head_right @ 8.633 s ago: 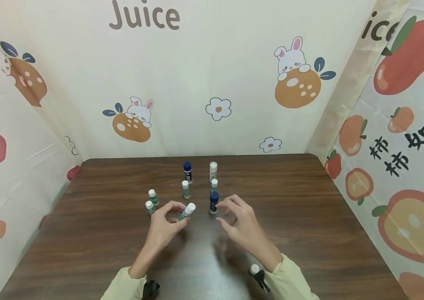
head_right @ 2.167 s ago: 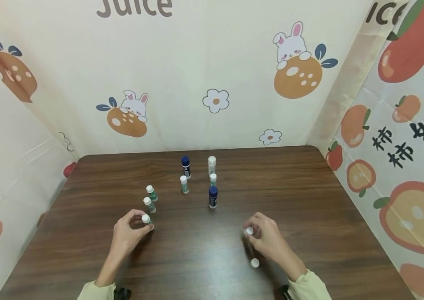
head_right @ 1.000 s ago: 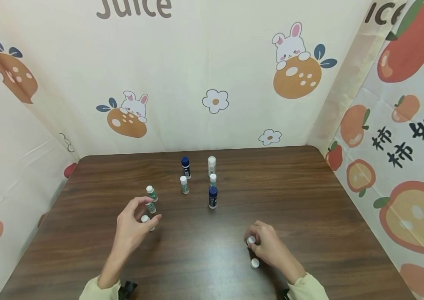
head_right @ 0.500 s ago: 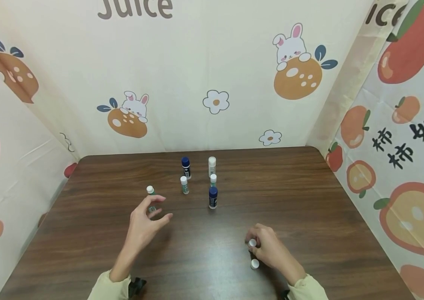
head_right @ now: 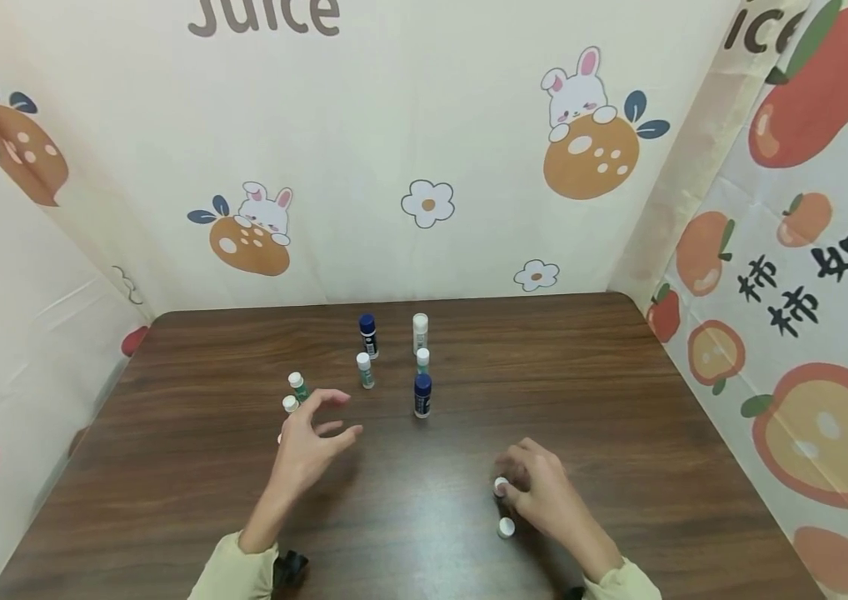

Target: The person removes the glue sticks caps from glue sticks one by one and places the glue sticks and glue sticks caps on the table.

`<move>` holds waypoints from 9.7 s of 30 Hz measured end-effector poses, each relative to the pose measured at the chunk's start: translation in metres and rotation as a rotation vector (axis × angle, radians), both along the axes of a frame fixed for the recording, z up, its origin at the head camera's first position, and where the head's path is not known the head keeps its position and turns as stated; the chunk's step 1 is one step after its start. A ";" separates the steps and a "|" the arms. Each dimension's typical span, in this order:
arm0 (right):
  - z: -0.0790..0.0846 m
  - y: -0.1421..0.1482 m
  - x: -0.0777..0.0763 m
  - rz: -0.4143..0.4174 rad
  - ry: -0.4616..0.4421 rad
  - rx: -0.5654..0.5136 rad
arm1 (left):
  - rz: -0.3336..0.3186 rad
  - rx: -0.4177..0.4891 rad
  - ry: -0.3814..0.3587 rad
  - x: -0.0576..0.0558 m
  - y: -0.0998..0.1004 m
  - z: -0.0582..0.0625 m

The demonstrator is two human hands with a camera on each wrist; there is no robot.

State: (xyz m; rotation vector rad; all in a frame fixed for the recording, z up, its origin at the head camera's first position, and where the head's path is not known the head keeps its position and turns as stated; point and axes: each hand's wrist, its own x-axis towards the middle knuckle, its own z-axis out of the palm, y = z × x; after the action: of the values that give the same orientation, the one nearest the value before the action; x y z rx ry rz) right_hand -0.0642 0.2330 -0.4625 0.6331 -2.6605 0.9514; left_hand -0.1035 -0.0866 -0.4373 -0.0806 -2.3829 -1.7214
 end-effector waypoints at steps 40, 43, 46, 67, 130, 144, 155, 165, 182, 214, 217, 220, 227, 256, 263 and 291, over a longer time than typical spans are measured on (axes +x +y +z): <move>0.046 -0.016 -0.010 -0.017 0.189 -0.127 | -0.098 0.118 -0.067 -0.035 0.054 -0.036; 0.048 -0.018 -0.012 -0.014 0.198 -0.121 | -0.098 0.124 -0.062 -0.038 0.058 -0.037; 0.050 -0.019 -0.014 -0.013 0.202 -0.122 | -0.094 0.133 -0.067 -0.040 0.061 -0.038; 0.054 -0.033 -0.034 -0.007 0.120 -0.089 | -0.090 0.022 -0.085 -0.054 0.079 -0.043; 0.071 -0.070 -0.053 0.293 0.002 -0.138 | -0.235 -0.176 0.116 -0.010 0.061 0.007; 0.070 -0.071 -0.052 0.338 0.037 -0.141 | -0.272 -0.166 0.158 -0.006 0.054 0.007; 0.070 -0.071 -0.050 0.387 0.072 -0.178 | -0.299 -0.157 0.165 -0.005 0.051 0.008; 0.079 -0.068 -0.051 0.368 0.062 -0.164 | -0.319 -0.137 0.145 -0.007 0.047 0.007; 0.089 -0.058 -0.048 0.254 0.033 -0.122 | -0.259 -0.060 0.040 0.003 0.035 0.005; 0.050 -0.011 -0.043 0.160 0.112 -0.029 | -0.143 0.000 -0.120 0.045 -0.024 0.004; 0.045 -0.006 -0.042 0.153 0.114 -0.019 | -0.133 0.014 -0.145 0.049 -0.030 0.004; 0.039 -0.002 -0.041 0.147 0.113 -0.008 | -0.112 0.030 -0.170 0.051 -0.036 0.003; 0.028 0.003 -0.039 0.144 0.114 -0.011 | -0.049 0.029 -0.188 0.055 -0.051 -0.002; -0.015 0.029 -0.027 -0.048 -0.064 0.135 | 0.079 -0.180 -0.254 0.059 -0.082 -0.022; -0.016 0.030 -0.022 -0.070 -0.134 0.168 | 0.045 -0.079 -0.217 0.063 -0.083 -0.008; 0.021 0.012 -0.005 -0.118 0.059 -0.055 | 0.120 -0.053 0.072 0.040 -0.037 0.024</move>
State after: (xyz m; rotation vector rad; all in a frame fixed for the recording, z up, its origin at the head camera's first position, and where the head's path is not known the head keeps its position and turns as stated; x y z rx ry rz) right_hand -0.0694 0.2451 -0.4416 0.4782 -2.5783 0.9546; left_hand -0.0632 -0.1235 -0.4136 -0.0073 -2.3317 -1.5756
